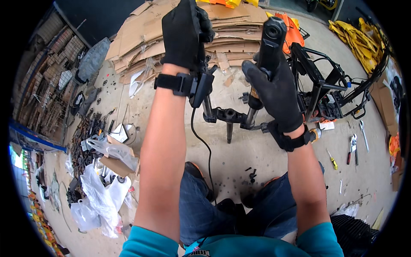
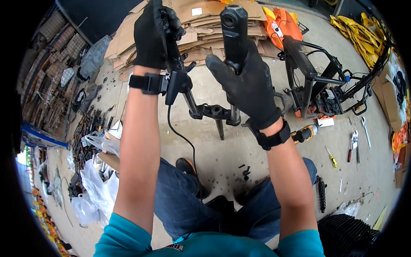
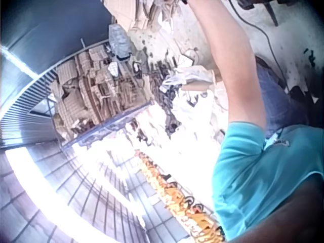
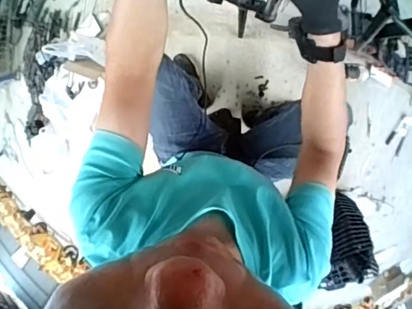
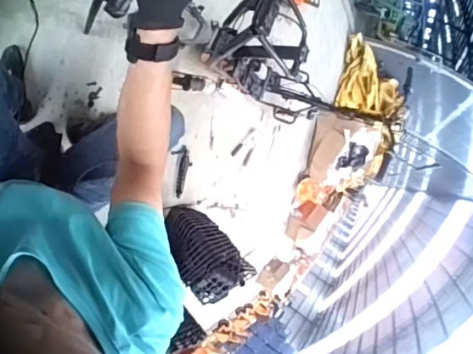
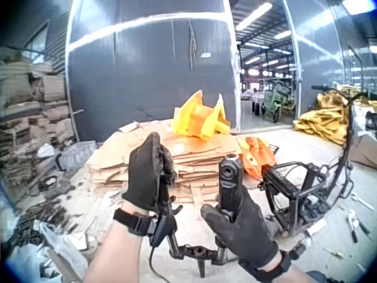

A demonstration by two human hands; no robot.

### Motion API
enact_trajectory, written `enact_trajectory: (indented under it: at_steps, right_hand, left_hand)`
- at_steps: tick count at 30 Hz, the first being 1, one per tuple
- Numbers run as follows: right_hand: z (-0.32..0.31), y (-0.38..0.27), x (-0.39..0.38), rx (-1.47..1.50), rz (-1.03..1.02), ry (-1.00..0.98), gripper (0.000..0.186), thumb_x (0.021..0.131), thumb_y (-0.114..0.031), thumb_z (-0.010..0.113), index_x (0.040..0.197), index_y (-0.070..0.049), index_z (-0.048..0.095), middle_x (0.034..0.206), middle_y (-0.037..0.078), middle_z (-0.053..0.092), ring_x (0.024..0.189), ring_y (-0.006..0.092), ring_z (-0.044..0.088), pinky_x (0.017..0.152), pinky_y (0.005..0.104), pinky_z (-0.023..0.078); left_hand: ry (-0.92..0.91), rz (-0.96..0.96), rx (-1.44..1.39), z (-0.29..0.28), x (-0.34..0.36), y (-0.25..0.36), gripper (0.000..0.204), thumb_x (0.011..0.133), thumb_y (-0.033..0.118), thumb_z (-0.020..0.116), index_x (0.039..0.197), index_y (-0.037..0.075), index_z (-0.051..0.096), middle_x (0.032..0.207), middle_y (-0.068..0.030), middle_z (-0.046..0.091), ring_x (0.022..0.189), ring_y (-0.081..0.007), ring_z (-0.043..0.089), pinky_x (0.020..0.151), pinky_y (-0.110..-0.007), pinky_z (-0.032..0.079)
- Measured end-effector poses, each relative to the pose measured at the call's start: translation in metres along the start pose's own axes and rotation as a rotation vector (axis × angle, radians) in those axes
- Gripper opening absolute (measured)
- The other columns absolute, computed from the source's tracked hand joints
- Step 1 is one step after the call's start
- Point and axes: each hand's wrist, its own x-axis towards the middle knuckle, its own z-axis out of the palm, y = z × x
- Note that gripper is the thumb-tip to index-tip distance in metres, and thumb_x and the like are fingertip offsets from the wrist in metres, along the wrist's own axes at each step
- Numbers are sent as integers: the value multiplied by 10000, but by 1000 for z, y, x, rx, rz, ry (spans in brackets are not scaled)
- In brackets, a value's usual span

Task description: The person holds and aligns the front fork tubes of a motorcycle into the triple clamps while sitting on the floor, and uses a screwdriver to tighten components on the forks.

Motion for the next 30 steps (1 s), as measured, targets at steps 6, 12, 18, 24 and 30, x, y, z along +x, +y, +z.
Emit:
enact_trajectory:
  at_steps: [6, 12, 18, 24, 30]
  right_hand:
    - [-21, -20, 46, 215, -147, -184, 364, 1022, -298, 663, 1268, -31, 631, 1092, 76, 715, 1015, 138, 688, 888, 278, 553]
    - [3, -32, 66, 469, 115, -215, 208, 996, -208, 713, 864, -99, 596, 672, -30, 563, 608, 63, 557, 568, 237, 456]
    - [-6, -26, 58, 400, 71, -194, 187, 999, -208, 701, 889, -87, 610, 718, -21, 584, 638, 76, 582, 599, 253, 474]
    - [-17, -16, 55, 408, 27, -201, 233, 1019, -292, 682, 988, -62, 691, 762, 9, 631, 687, 115, 646, 650, 274, 528]
    - [-20, -16, 56, 365, -12, -215, 256, 1026, -299, 671, 936, -59, 684, 760, 13, 629, 685, 111, 635, 643, 276, 514]
  left_hand:
    - [-52, 69, 23, -18, 17, -12, 475, 1081, 427, 497, 751, 93, 566, 562, -36, 518, 430, -165, 514, 428, -291, 439]
    - [-123, -8, 3, -26, 25, -12, 465, 1085, 433, 485, 790, 84, 572, 603, -55, 556, 472, -188, 554, 462, -296, 472]
    - [-204, -34, 76, -26, 23, -3, 433, 1081, 442, 507, 900, 63, 614, 692, -81, 637, 538, -200, 605, 544, -304, 516]
    - [-225, 29, -12, -17, 10, -7, 411, 1088, 427, 510, 918, 66, 610, 651, -45, 591, 522, -167, 589, 519, -322, 548]
    - [-174, 10, 22, -17, 9, -8, 456, 1090, 464, 492, 913, 66, 625, 641, -36, 586, 502, -155, 581, 501, -295, 540]
